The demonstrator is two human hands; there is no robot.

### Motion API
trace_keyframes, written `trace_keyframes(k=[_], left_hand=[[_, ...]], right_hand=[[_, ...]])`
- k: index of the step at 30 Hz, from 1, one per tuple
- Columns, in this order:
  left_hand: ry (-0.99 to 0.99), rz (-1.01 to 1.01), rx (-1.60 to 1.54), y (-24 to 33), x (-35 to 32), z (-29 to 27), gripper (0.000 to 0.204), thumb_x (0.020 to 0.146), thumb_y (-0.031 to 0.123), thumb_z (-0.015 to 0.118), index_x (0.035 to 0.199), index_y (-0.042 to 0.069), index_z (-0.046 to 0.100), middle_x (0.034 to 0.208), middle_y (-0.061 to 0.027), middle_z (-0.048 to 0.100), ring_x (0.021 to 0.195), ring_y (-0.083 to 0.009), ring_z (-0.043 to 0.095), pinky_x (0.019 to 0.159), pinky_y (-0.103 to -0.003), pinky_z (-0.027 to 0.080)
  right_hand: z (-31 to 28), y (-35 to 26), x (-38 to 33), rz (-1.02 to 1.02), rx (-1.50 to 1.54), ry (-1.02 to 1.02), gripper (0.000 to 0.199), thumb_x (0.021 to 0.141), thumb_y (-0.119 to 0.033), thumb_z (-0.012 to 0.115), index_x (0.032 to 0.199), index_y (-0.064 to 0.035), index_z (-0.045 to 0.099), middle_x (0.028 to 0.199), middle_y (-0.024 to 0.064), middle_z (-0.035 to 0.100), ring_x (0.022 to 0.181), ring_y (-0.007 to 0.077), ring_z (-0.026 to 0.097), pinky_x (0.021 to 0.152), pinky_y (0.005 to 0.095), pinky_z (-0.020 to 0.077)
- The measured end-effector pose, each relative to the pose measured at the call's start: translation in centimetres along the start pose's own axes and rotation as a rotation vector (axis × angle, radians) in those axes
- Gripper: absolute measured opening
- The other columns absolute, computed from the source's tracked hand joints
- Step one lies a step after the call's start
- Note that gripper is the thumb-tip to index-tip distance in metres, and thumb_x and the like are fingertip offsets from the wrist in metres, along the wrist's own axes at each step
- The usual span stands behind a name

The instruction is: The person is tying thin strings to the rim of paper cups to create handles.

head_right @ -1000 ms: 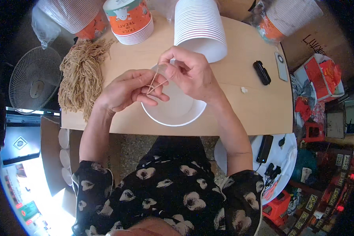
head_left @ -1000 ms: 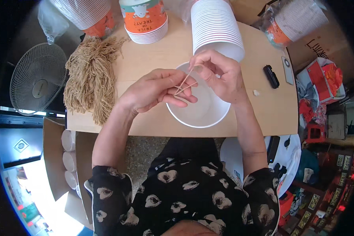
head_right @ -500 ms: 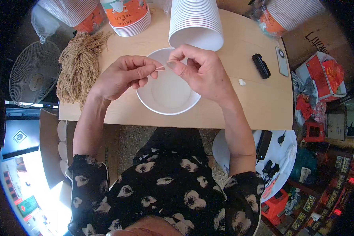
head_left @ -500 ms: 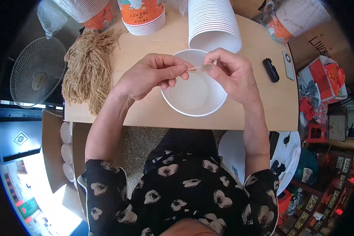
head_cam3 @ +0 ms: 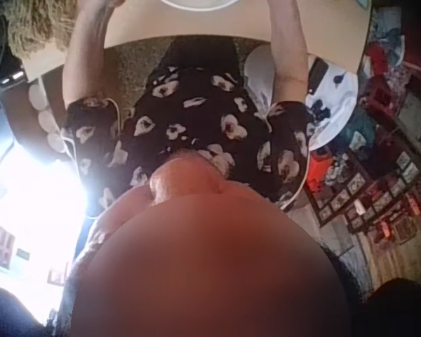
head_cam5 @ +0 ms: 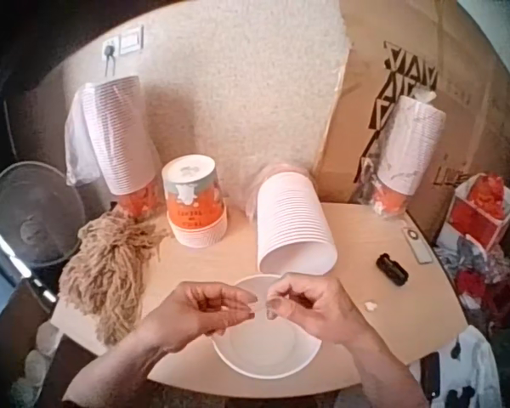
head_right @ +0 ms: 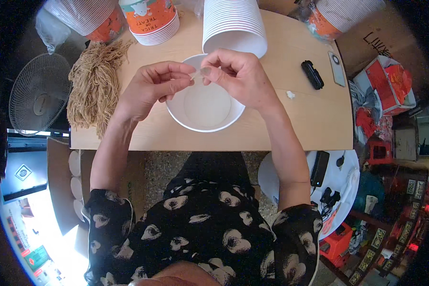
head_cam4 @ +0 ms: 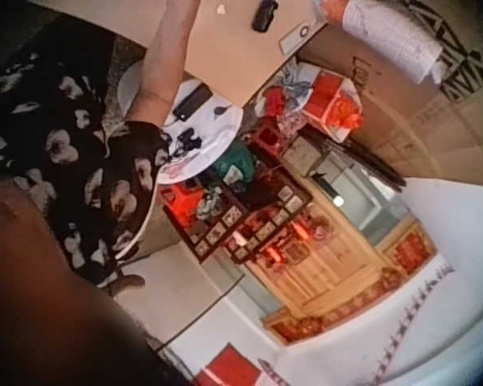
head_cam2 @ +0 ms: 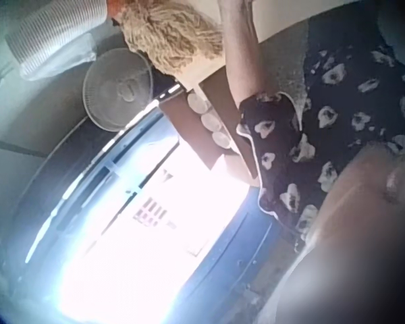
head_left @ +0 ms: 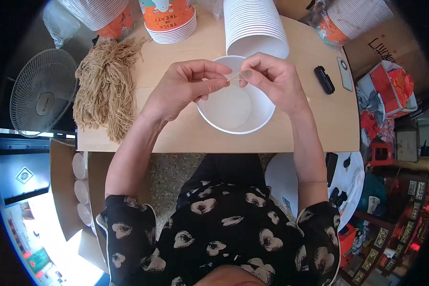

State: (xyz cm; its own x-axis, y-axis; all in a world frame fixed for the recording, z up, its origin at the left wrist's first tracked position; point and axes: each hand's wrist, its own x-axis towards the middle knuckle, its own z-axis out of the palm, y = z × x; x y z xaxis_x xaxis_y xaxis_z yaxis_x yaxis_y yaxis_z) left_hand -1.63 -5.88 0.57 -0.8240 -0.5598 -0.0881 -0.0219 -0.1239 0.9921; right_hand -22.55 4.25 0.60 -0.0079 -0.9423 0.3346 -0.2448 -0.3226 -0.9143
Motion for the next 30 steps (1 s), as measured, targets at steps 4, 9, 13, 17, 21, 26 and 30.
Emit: trace_keyframes(k=[4,9,13,17,21,26,30], left_hand=[[0.039,0.017,0.134,-0.3,-0.3,-0.1,0.021,0.089,0.016,0.072,0.106,0.004,0.072,0.081,0.0035,0.068,0.063,-0.0013,0.05,0.055,-0.017,0.037],[0.03,-0.007,0.202,-0.2,-0.3,-0.5,0.024,0.088,0.015,0.073,0.106,0.001,0.071,0.081,-0.001,0.069,0.063,-0.0035,0.055,0.055,-0.018,0.043],[-0.009,-0.013,0.12,-0.8,-0.3,-1.3,0.021,0.089,0.018,0.072,0.105,0.004,0.072,0.08,0.003,0.067,0.059,-0.0021,0.047,0.052,-0.018,0.037],[-0.048,-0.039,0.036,0.0,-0.5,-1.3,0.022,0.091,0.021,0.07,0.104,0.003,0.072,0.08,0.0017,0.068,0.06,-0.0025,0.048,0.054,-0.017,0.038],[-0.089,-0.072,0.008,0.4,-0.3,-1.8,0.024,0.092,0.024,0.069,0.104,0.003,0.073,0.082,0.0023,0.068,0.059,-0.0031,0.047,0.053,-0.018,0.038],[-0.146,-0.028,0.078,-0.1,0.1,-2.1,0.025,0.093,0.026,0.067,0.104,0.004,0.073,0.084,0.0017,0.068,0.06,-0.002,0.046,0.054,-0.017,0.037],[-0.117,-0.023,0.048,-0.3,0.0,-1.8,0.02,0.093,0.02,0.067,0.103,0.004,0.072,0.086,0.0014,0.069,0.06,-0.001,0.044,0.052,-0.016,0.031]], right_hand=[[0.8,-0.4,0.6,0.048,-0.004,-0.062,0.014,0.095,-0.012,0.063,0.095,0.0017,0.064,0.08,0.0024,0.065,0.076,0.0074,0.061,0.069,0.0215,0.0492],[1.2,-0.5,0.7,0.053,-0.037,-0.05,0.013,0.095,-0.01,0.063,0.095,0.0022,0.064,0.08,0.0021,0.064,0.076,0.0069,0.061,0.069,0.0212,0.0494],[1.3,-0.2,0.6,0.004,-0.004,-0.008,0.011,0.093,-0.009,0.065,0.095,0.0012,0.066,0.077,0.0,0.064,0.07,0.0032,0.059,0.063,0.0183,0.0472],[1.1,-0.3,0.6,0.038,-0.02,-0.001,0.01,0.092,-0.008,0.066,0.096,0.0016,0.066,0.078,-0.0016,0.064,0.071,0.0023,0.058,0.064,0.0177,0.0469],[0.8,-0.4,0.6,0.022,-0.037,-0.016,0.009,0.092,-0.007,0.067,0.096,0.0015,0.065,0.079,-0.0021,0.063,0.072,0.0017,0.057,0.064,0.0172,0.046],[0.0,0.5,0.2,-0.05,-0.006,-0.053,0.009,0.093,-0.008,0.064,0.096,0.001,0.063,0.081,-0.0018,0.062,0.072,0.0014,0.054,0.063,0.0181,0.0446],[0.3,0.3,0.2,-0.014,0.018,-0.029,0.01,0.093,-0.009,0.064,0.096,0.0009,0.064,0.079,-0.0023,0.061,0.071,0.0012,0.053,0.063,0.018,0.0439]])
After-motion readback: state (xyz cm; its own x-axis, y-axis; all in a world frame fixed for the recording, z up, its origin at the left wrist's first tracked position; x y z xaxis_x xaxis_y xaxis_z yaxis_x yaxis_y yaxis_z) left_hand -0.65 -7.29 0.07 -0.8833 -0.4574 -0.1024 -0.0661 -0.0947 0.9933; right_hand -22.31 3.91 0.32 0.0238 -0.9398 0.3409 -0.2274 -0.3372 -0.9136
